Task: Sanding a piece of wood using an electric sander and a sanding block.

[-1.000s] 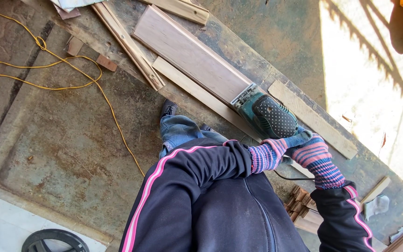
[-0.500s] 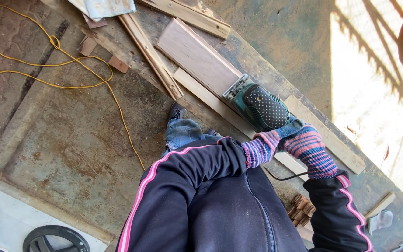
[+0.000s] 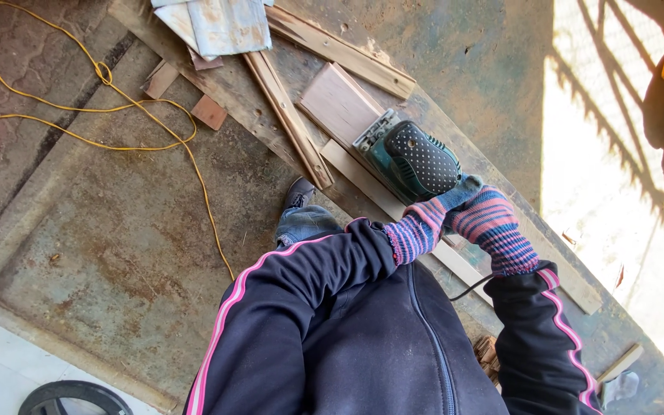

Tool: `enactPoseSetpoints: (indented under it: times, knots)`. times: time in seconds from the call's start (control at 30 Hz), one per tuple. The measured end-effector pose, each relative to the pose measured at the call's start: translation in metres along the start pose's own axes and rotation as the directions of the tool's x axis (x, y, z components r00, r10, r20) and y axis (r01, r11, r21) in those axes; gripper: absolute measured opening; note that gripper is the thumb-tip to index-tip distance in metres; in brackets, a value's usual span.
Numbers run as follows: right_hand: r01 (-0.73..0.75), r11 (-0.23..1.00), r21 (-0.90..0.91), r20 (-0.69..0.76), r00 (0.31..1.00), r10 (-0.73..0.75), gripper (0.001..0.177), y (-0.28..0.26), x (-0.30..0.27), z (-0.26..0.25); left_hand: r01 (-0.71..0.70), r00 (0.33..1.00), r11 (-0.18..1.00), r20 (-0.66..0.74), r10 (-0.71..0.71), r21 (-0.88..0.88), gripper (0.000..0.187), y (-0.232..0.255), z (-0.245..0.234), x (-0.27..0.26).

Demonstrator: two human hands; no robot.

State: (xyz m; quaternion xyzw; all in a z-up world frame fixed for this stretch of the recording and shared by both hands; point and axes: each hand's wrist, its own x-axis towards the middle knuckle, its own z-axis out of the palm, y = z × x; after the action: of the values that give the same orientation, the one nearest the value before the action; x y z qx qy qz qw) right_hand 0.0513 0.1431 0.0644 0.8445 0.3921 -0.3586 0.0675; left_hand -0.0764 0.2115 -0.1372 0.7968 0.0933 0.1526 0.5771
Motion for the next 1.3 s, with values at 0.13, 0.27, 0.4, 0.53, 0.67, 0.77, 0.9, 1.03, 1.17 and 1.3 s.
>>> enactPoseSetpoints:
  times: [0.13,0.27,0.4,0.53,0.67,0.77,0.9,1.03,1.17,1.3]
  knots:
    - [-0.007,1.000,0.015,0.006,1.000,0.007,0.040,-0.019,0.013,-0.007,-0.010,0.998,1.000,-0.057,0.010,-0.003,0.065,-0.023,-0.020,-0.023]
    - [-0.035,0.998,0.051,0.006,0.999,0.034,0.042,-0.041,0.021,-0.014,-0.016,0.995,1.000,-0.100,0.015,-0.010,0.065,-0.032,-0.037,-0.031]
    - [0.036,0.998,0.060,-0.051,0.998,-0.033,0.044,-0.064,0.029,-0.019,-0.014,0.991,1.000,-0.130,0.012,-0.018,0.065,-0.017,-0.053,-0.002]
    - [-0.045,0.999,0.008,-0.011,0.999,0.045,0.051,-0.103,0.031,-0.033,-0.007,0.985,1.000,-0.171,0.003,-0.021,0.064,-0.008,-0.071,0.027]
    - [-0.088,0.994,-0.056,0.059,0.994,0.092,0.049,-0.117,0.047,-0.031,0.008,0.974,1.000,-0.224,-0.013,-0.023,0.064,-0.009,-0.098,0.025]
    - [0.021,1.000,0.021,-0.025,0.999,-0.020,0.054,-0.139,0.054,-0.035,0.021,0.964,1.000,-0.266,-0.026,-0.021,0.064,-0.020,-0.113,0.019]
    - [0.023,0.997,0.070,-0.014,1.000,-0.022,0.051,-0.166,0.061,-0.043,0.027,0.952,0.999,-0.305,-0.033,-0.024,0.064,-0.024,-0.134,0.011]
    - [0.042,0.991,0.128,-0.004,0.999,-0.041,0.047,-0.201,0.060,-0.056,0.030,0.952,0.999,-0.305,-0.040,-0.035,0.064,-0.038,-0.134,0.003]
    - [0.049,0.986,0.159,-0.042,0.998,-0.043,0.047,-0.232,0.063,-0.062,0.014,0.966,0.998,-0.256,-0.029,-0.062,0.064,-0.014,-0.180,-0.023]
    - [0.103,0.978,0.184,-0.064,0.994,-0.092,0.043,-0.251,0.076,-0.061,0.009,0.998,1.000,-0.055,-0.011,-0.023,0.063,0.035,-0.206,-0.012]
